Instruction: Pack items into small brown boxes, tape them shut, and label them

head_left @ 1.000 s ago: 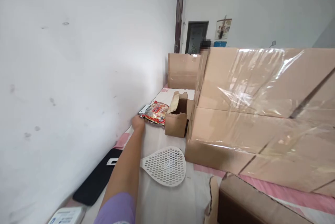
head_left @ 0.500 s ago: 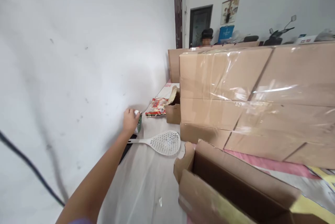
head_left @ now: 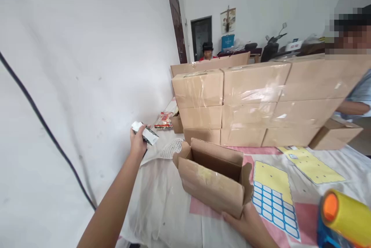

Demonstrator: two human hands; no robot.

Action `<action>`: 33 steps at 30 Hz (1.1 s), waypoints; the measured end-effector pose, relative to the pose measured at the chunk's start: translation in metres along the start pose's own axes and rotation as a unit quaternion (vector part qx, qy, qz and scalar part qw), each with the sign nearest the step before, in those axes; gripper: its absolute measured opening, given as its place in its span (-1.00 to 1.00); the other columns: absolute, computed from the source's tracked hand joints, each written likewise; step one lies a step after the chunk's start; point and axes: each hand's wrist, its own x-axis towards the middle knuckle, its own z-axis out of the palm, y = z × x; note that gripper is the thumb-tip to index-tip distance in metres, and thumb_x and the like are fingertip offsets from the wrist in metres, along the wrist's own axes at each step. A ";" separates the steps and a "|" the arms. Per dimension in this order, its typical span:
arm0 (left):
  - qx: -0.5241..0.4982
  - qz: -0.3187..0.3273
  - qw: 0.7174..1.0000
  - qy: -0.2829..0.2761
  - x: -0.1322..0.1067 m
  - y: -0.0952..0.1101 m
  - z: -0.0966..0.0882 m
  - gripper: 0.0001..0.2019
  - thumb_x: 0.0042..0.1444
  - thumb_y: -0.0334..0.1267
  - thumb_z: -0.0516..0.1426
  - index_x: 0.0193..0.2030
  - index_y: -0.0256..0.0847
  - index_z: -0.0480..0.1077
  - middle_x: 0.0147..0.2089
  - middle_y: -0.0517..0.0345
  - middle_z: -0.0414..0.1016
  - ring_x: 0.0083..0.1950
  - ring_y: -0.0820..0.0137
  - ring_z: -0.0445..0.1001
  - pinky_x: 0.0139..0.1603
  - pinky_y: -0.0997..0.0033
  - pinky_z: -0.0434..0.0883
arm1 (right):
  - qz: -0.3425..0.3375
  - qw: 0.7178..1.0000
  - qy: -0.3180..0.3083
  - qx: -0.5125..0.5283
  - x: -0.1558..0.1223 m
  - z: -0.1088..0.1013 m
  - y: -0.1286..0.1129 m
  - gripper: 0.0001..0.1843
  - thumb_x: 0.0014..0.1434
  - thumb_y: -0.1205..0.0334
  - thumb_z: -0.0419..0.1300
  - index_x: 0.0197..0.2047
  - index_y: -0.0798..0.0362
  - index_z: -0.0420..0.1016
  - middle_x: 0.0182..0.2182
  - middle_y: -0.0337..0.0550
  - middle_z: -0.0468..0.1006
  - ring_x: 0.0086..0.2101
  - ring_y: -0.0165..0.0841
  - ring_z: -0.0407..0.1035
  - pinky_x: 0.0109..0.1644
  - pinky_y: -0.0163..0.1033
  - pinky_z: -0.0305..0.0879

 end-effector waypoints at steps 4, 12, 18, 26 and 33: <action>-0.123 0.073 0.984 -0.110 -0.038 0.086 -0.002 -0.52 0.19 0.14 0.04 0.12 -0.11 0.24 -0.04 0.02 0.53 -0.03 0.18 0.56 -0.09 0.16 0.54 | -0.033 0.999 0.024 0.002 -0.002 0.005 0.001 0.17 -0.04 0.05 0.35 0.48 0.15 -0.19 0.32 0.29 0.16 0.34 0.21 0.06 0.37 0.32 0.09; 0.279 0.288 0.667 -0.629 -0.151 0.181 0.041 -0.33 0.02 -0.31 0.13 0.33 0.08 0.23 0.19 0.10 0.44 0.10 0.15 0.49 0.01 0.30 0.45 | -0.108 0.993 0.017 0.042 -0.012 -0.004 -0.018 0.36 -0.10 0.15 0.42 0.51 -0.05 -0.45 0.43 0.19 -0.04 0.40 0.13 -0.08 0.41 0.28 0.03; 0.342 0.302 0.565 -0.688 -0.184 0.160 0.061 -0.22 -0.06 -0.23 0.29 0.38 0.02 0.26 0.42 0.05 0.29 0.40 0.02 0.27 0.36 0.09 0.27 | -0.132 0.991 -0.016 0.028 -0.023 -0.007 -0.019 0.41 -0.14 0.11 0.46 0.51 0.03 -0.44 0.43 0.22 -0.10 0.41 0.06 -0.11 0.43 0.16 0.05; 0.321 0.298 0.618 -0.653 -0.182 0.136 0.040 -0.30 0.06 -0.33 0.22 0.38 0.07 0.27 0.40 0.21 0.31 0.41 0.05 0.26 0.42 0.11 0.19 | -0.135 0.991 -0.020 -0.018 -0.025 -0.012 -0.026 0.43 -0.12 0.01 0.48 0.51 0.06 -0.44 0.39 0.25 -0.02 0.38 0.11 -0.08 0.41 0.20 0.04; 0.321 0.310 0.624 -0.641 -0.180 0.119 0.037 -0.34 0.13 -0.25 0.23 0.39 0.08 0.25 0.37 0.14 0.35 0.37 0.02 0.31 0.36 0.11 0.28 | -0.146 0.989 -0.028 -0.016 -0.029 -0.012 -0.028 0.46 -0.10 0.03 0.47 0.51 -0.03 -0.54 0.41 0.20 -0.07 0.40 0.08 -0.12 0.42 0.17 0.05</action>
